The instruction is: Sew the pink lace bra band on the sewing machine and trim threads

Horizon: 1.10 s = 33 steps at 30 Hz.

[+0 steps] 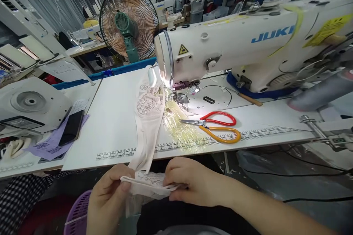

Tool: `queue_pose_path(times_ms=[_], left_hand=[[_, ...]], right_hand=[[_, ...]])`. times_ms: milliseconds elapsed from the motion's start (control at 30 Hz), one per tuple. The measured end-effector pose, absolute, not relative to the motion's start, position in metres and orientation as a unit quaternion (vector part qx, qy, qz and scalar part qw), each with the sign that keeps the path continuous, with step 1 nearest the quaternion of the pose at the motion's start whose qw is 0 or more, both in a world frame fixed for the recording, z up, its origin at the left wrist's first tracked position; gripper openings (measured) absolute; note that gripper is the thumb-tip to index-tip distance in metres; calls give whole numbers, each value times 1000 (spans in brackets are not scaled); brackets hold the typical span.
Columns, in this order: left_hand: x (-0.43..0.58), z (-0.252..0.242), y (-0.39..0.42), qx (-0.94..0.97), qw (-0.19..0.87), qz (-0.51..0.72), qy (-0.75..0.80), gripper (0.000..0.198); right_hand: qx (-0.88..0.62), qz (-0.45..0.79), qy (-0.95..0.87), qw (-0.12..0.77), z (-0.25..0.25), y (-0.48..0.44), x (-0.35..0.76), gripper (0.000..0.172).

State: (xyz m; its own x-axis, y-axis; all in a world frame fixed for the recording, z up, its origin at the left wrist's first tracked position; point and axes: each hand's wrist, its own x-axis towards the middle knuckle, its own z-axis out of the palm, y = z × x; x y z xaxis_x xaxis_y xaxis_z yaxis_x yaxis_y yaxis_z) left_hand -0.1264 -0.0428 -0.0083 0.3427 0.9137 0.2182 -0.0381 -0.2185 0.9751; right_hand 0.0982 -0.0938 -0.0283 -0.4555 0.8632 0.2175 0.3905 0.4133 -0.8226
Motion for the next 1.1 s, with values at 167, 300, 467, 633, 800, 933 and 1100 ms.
queue_pose_path(times_ms=[167,300,467,633,800,933,1100], left_hand=[[-139,-12,-42,663,471,470,342,4],[-147,-18,-43,680,429,472,362,6],[-146,-21,-47,662,428,441,429,2],[-142,-17,-48,673,360,432,480,16],[-141,-4,-45,770,351,328,420,5],[-137,-1,-47,721,444,328,419,17],[-128,-12,-51,568,625,352,404,32]], right_hand=[[-440,404,-716,362,-34,-95,96,15],[-453,406,-696,381,-33,-100,95,11],[-476,425,-670,379,-35,-101,94,9],[-490,437,-659,367,-37,-102,95,11],[-504,430,-671,333,-43,-102,99,8],[-487,426,-688,329,-48,-103,102,10],[-500,445,-670,323,-47,-108,105,11]])
